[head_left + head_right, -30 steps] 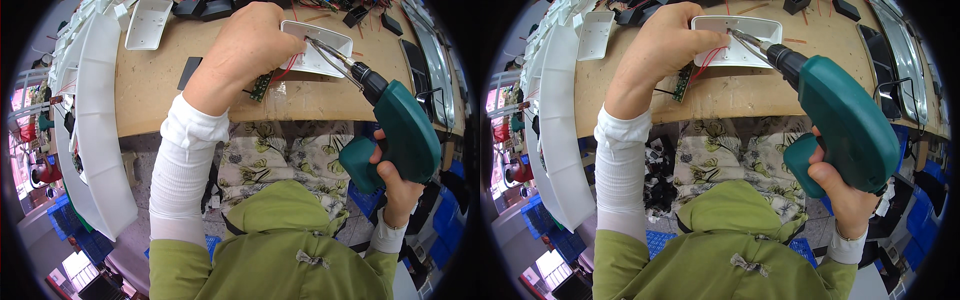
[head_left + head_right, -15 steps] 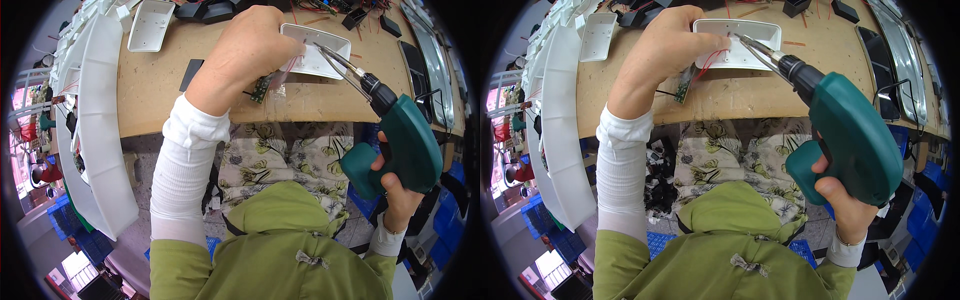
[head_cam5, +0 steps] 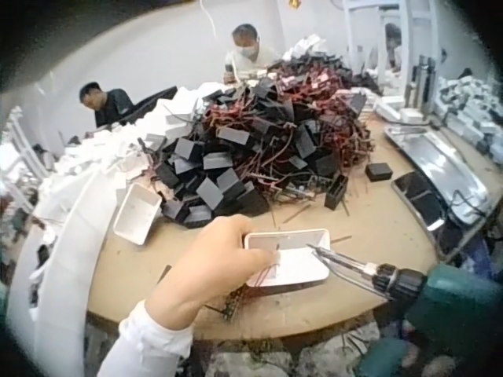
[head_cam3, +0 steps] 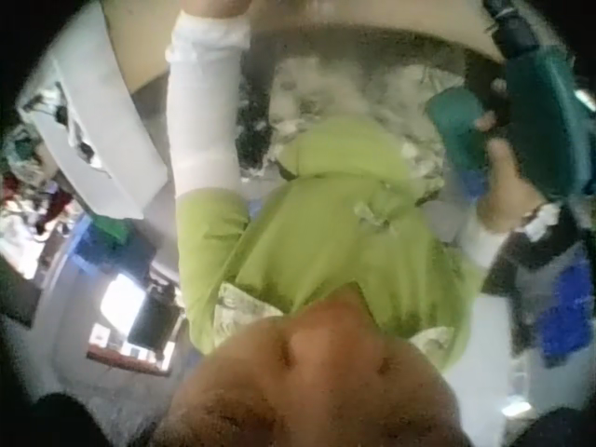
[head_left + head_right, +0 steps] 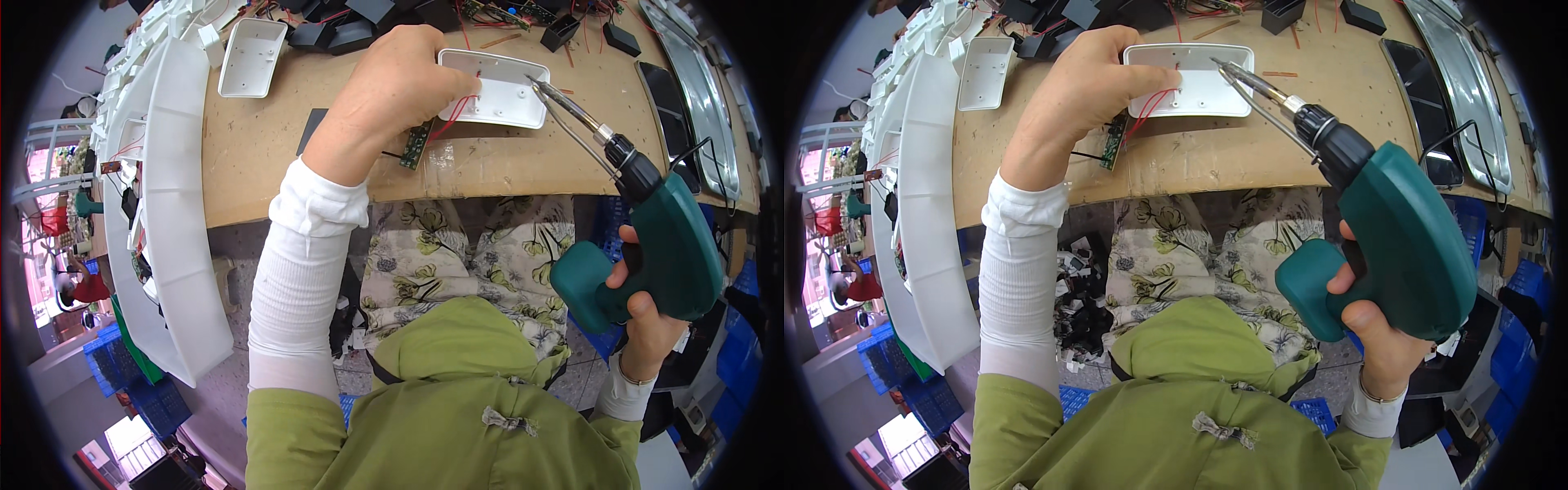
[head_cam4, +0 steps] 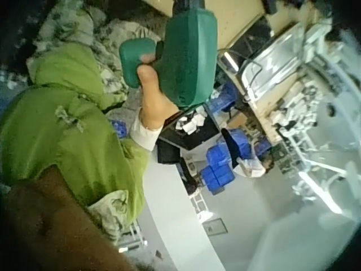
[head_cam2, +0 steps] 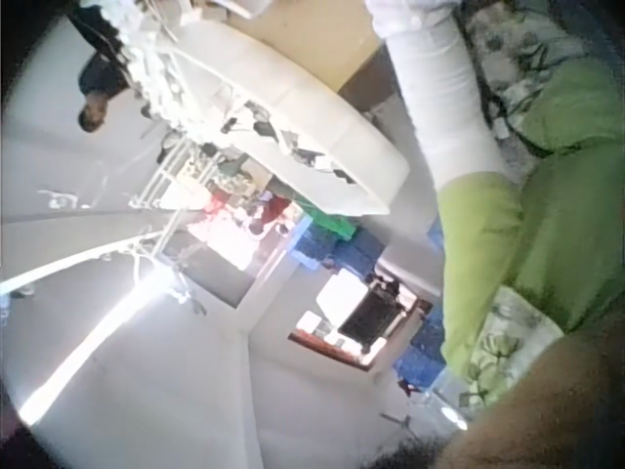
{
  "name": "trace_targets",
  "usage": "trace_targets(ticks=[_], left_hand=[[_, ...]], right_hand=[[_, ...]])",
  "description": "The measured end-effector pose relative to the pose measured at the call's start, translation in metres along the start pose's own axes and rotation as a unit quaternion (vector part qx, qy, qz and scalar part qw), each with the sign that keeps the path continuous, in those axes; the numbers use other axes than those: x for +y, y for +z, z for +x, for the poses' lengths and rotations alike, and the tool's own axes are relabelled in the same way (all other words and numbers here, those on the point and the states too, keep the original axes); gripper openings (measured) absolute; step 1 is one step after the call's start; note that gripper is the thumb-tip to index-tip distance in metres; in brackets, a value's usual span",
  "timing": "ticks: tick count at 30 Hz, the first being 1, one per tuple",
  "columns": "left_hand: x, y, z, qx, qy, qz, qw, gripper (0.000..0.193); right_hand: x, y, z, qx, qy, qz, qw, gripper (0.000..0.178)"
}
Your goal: The person is assembling small white plastic boxes, using a heat tool to secure wires and components inside.
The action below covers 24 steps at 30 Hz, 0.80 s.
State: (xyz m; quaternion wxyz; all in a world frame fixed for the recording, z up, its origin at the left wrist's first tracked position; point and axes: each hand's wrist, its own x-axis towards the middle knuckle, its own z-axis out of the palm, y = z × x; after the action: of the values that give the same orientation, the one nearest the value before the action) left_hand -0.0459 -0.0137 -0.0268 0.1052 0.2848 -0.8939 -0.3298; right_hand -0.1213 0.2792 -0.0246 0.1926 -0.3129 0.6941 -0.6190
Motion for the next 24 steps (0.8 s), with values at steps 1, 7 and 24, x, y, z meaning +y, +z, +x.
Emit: trace_targets(ticks=[1, 7, 24], left_hand=[[0.0, 0.0, 0.001, -0.003, -0.002, -0.005, 1.0, 0.033], [0.007, -0.001, 0.001, -0.022, -0.019, -0.004, 1.0, 0.035], [0.005, 0.002, -0.004, 0.007, -0.004, -0.033, 0.999, 0.027]], right_hand=[[0.002, -0.001, 0.0, -0.009, 0.006, 0.011, 1.0, 0.074], [0.001, 0.003, 0.009, -0.049, 0.029, 0.024, 0.998, 0.066], [-0.01, 0.009, 0.024, -0.081, 0.023, -0.048, 0.995, 0.053]])
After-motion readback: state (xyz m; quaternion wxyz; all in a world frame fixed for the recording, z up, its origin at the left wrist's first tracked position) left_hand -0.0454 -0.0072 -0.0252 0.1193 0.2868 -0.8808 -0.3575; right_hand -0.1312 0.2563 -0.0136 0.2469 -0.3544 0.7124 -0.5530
